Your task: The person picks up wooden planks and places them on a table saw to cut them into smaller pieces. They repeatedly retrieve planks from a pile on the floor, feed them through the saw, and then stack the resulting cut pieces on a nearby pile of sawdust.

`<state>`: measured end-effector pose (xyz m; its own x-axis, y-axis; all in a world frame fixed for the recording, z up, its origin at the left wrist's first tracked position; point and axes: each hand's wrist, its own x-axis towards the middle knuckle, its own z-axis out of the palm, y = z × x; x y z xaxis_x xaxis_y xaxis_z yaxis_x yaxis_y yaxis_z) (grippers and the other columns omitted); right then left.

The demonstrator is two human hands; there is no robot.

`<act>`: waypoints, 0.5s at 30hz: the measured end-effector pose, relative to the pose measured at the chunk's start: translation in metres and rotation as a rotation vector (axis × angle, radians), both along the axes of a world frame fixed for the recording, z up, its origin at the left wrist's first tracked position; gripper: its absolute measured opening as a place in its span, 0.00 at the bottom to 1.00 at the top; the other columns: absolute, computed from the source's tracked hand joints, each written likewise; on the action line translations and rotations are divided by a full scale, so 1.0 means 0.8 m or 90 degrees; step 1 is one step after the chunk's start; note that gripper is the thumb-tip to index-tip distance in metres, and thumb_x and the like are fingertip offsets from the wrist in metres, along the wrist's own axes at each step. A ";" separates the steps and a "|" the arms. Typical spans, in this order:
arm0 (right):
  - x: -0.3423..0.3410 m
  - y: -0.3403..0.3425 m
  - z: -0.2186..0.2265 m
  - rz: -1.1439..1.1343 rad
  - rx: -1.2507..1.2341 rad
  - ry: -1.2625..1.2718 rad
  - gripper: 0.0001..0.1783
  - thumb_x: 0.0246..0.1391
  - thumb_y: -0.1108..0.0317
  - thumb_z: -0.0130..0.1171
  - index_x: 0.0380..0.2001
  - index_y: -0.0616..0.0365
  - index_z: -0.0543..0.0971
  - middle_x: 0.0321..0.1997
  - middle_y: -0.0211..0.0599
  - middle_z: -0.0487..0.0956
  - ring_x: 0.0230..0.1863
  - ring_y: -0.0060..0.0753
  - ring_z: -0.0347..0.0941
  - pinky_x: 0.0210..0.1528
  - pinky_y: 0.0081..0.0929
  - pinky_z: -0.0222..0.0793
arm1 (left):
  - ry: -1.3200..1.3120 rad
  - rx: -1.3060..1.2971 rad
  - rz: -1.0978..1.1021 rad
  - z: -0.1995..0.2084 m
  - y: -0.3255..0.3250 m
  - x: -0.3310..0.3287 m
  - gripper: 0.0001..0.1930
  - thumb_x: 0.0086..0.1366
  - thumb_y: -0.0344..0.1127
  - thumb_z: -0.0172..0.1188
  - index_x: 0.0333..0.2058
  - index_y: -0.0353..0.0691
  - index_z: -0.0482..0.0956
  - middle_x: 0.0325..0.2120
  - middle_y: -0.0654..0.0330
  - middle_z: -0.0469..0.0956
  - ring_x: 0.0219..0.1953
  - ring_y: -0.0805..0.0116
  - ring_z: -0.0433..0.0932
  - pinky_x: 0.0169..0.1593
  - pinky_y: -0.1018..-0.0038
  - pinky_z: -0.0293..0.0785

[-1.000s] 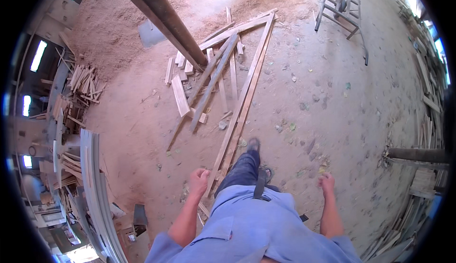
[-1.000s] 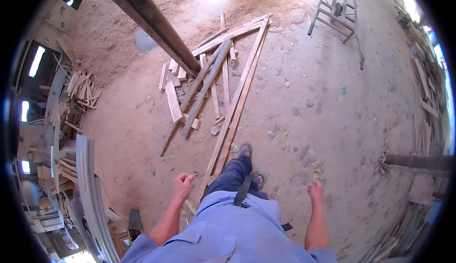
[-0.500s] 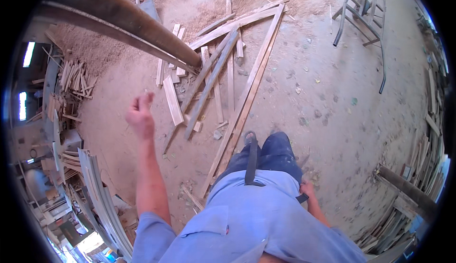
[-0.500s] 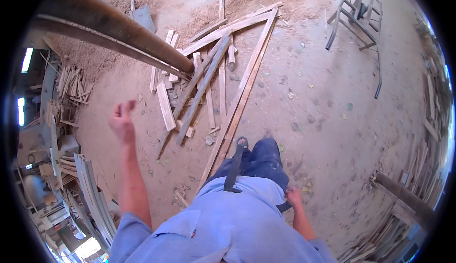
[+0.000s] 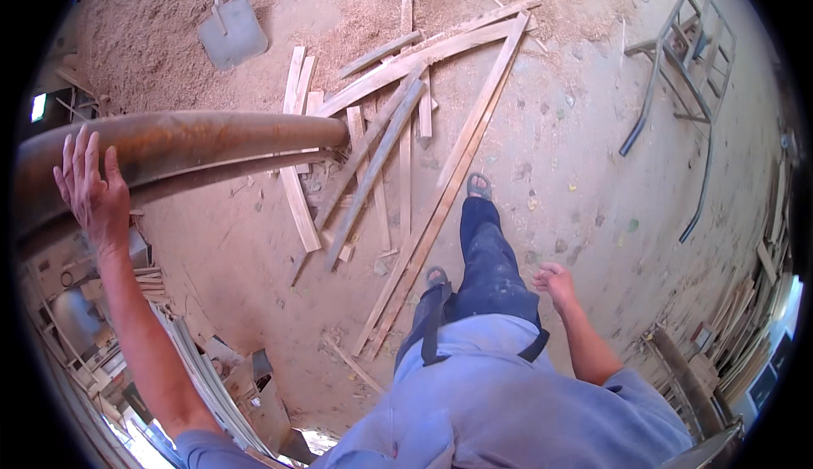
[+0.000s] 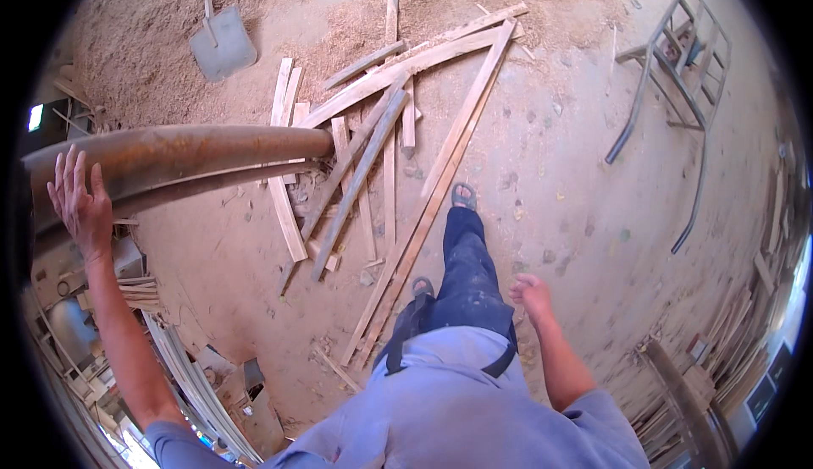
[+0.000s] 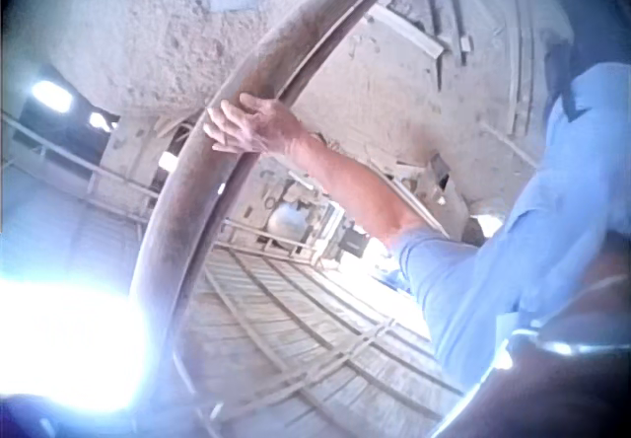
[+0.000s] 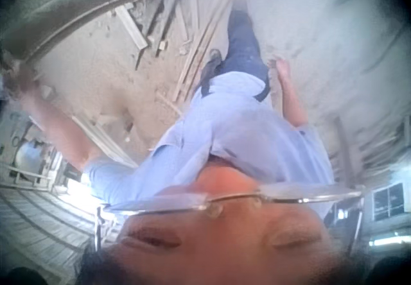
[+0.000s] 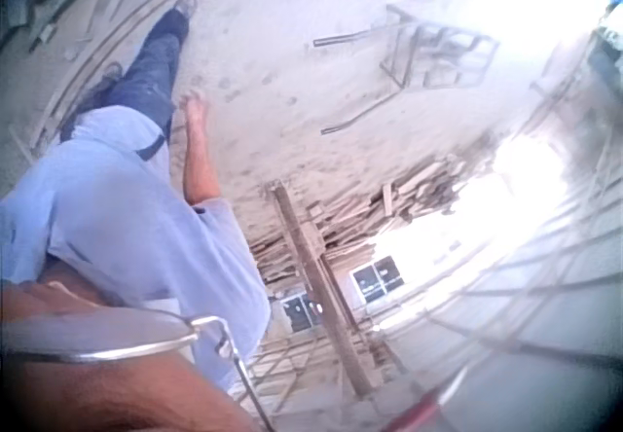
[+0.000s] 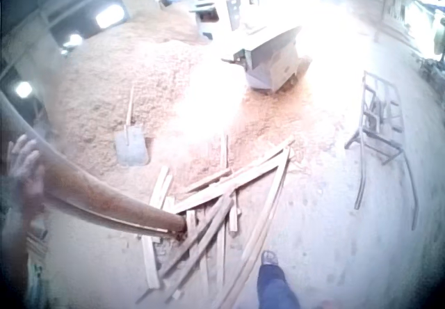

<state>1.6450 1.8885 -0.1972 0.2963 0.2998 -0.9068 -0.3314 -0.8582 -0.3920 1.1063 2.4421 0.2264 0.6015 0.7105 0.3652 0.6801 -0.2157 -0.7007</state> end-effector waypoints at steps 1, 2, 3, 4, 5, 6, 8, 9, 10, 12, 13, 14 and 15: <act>0.008 0.028 -0.004 0.013 0.013 0.024 0.21 0.61 0.74 0.53 0.56 0.69 0.75 0.40 0.46 0.84 0.36 0.36 0.82 0.37 0.30 0.78 | 0.062 -0.001 0.056 0.004 0.020 -0.003 0.20 0.73 0.42 0.58 0.61 0.47 0.76 0.65 0.67 0.72 0.71 0.65 0.64 0.75 0.54 0.49; 0.014 0.054 -0.011 0.029 0.014 0.029 0.21 0.61 0.74 0.54 0.56 0.69 0.75 0.40 0.47 0.84 0.36 0.37 0.82 0.38 0.30 0.79 | 0.100 -0.010 0.100 0.002 0.037 -0.010 0.22 0.74 0.45 0.55 0.63 0.49 0.74 0.67 0.67 0.69 0.72 0.66 0.61 0.75 0.54 0.47; 0.018 0.079 -0.020 0.046 0.016 0.034 0.20 0.60 0.75 0.54 0.56 0.69 0.75 0.40 0.47 0.84 0.36 0.37 0.83 0.38 0.31 0.79 | 0.121 -0.003 0.139 -0.003 0.050 -0.014 0.22 0.74 0.46 0.55 0.63 0.49 0.73 0.67 0.67 0.69 0.72 0.66 0.61 0.75 0.54 0.47; 0.025 0.105 -0.031 0.062 0.022 0.036 0.20 0.60 0.75 0.54 0.55 0.69 0.76 0.40 0.47 0.84 0.36 0.37 0.83 0.38 0.31 0.79 | 0.137 0.008 0.178 -0.010 0.061 -0.012 0.22 0.75 0.47 0.54 0.64 0.50 0.73 0.68 0.67 0.69 0.72 0.66 0.61 0.75 0.53 0.47; 0.027 0.126 -0.040 0.076 0.011 0.038 0.20 0.60 0.75 0.54 0.55 0.69 0.76 0.40 0.47 0.84 0.36 0.37 0.83 0.38 0.31 0.79 | 0.153 0.019 0.217 -0.017 0.072 -0.008 0.22 0.75 0.48 0.53 0.64 0.50 0.73 0.68 0.67 0.69 0.72 0.66 0.61 0.75 0.53 0.47; 0.026 0.145 -0.049 0.090 -0.001 0.041 0.20 0.60 0.75 0.54 0.55 0.69 0.75 0.39 0.47 0.84 0.36 0.37 0.82 0.37 0.31 0.79 | 0.225 0.051 0.273 -0.022 0.080 -0.003 0.23 0.77 0.50 0.49 0.66 0.51 0.71 0.67 0.65 0.69 0.72 0.65 0.62 0.74 0.53 0.49; 0.027 0.180 -0.070 0.123 -0.022 0.037 0.20 0.59 0.75 0.55 0.55 0.69 0.76 0.39 0.47 0.84 0.35 0.36 0.82 0.37 0.31 0.79 | 0.236 0.025 0.323 -0.033 0.088 0.009 0.23 0.76 0.50 0.49 0.64 0.51 0.74 0.64 0.64 0.73 0.71 0.65 0.64 0.73 0.53 0.52; 0.025 0.196 -0.083 0.138 -0.030 0.034 0.20 0.59 0.75 0.56 0.54 0.68 0.76 0.38 0.46 0.84 0.34 0.35 0.82 0.36 0.31 0.79 | 0.243 0.011 0.346 -0.037 0.092 0.016 0.22 0.76 0.51 0.49 0.63 0.51 0.75 0.63 0.64 0.74 0.70 0.65 0.65 0.73 0.54 0.53; 0.021 0.208 -0.093 0.153 -0.042 0.030 0.19 0.59 0.75 0.56 0.54 0.67 0.77 0.38 0.46 0.84 0.34 0.35 0.82 0.36 0.31 0.79 | 0.256 0.014 0.333 -0.040 0.092 0.027 0.19 0.75 0.50 0.52 0.57 0.52 0.81 0.56 0.66 0.81 0.66 0.64 0.71 0.71 0.58 0.58; 0.003 0.246 -0.112 0.188 -0.052 0.010 0.16 0.58 0.75 0.57 0.48 0.68 0.79 0.36 0.45 0.84 0.31 0.35 0.82 0.34 0.30 0.79 | 0.261 0.041 0.294 -0.046 0.099 0.000 0.16 0.74 0.48 0.55 0.53 0.52 0.84 0.55 0.70 0.82 0.64 0.68 0.73 0.70 0.58 0.61; -0.007 0.268 -0.125 0.206 -0.057 0.000 0.14 0.57 0.74 0.57 0.45 0.68 0.81 0.35 0.45 0.84 0.30 0.35 0.82 0.34 0.30 0.79 | 0.260 0.054 0.271 -0.049 0.102 -0.016 0.15 0.74 0.48 0.57 0.52 0.53 0.85 0.54 0.72 0.82 0.63 0.69 0.75 0.68 0.60 0.62; -0.015 0.283 -0.148 0.245 -0.040 0.015 0.14 0.58 0.73 0.56 0.45 0.69 0.81 0.36 0.47 0.84 0.29 0.37 0.82 0.33 0.31 0.79 | 0.262 0.065 0.246 -0.052 0.105 -0.029 0.14 0.73 0.47 0.58 0.51 0.53 0.85 0.54 0.73 0.83 0.62 0.70 0.76 0.67 0.61 0.64; -0.023 0.302 -0.176 0.286 -0.023 0.030 0.14 0.59 0.71 0.56 0.44 0.70 0.81 0.36 0.49 0.84 0.29 0.40 0.82 0.33 0.33 0.79 | 0.262 0.075 0.218 -0.050 0.107 -0.042 0.13 0.72 0.46 0.60 0.51 0.53 0.86 0.53 0.73 0.83 0.60 0.71 0.78 0.65 0.63 0.67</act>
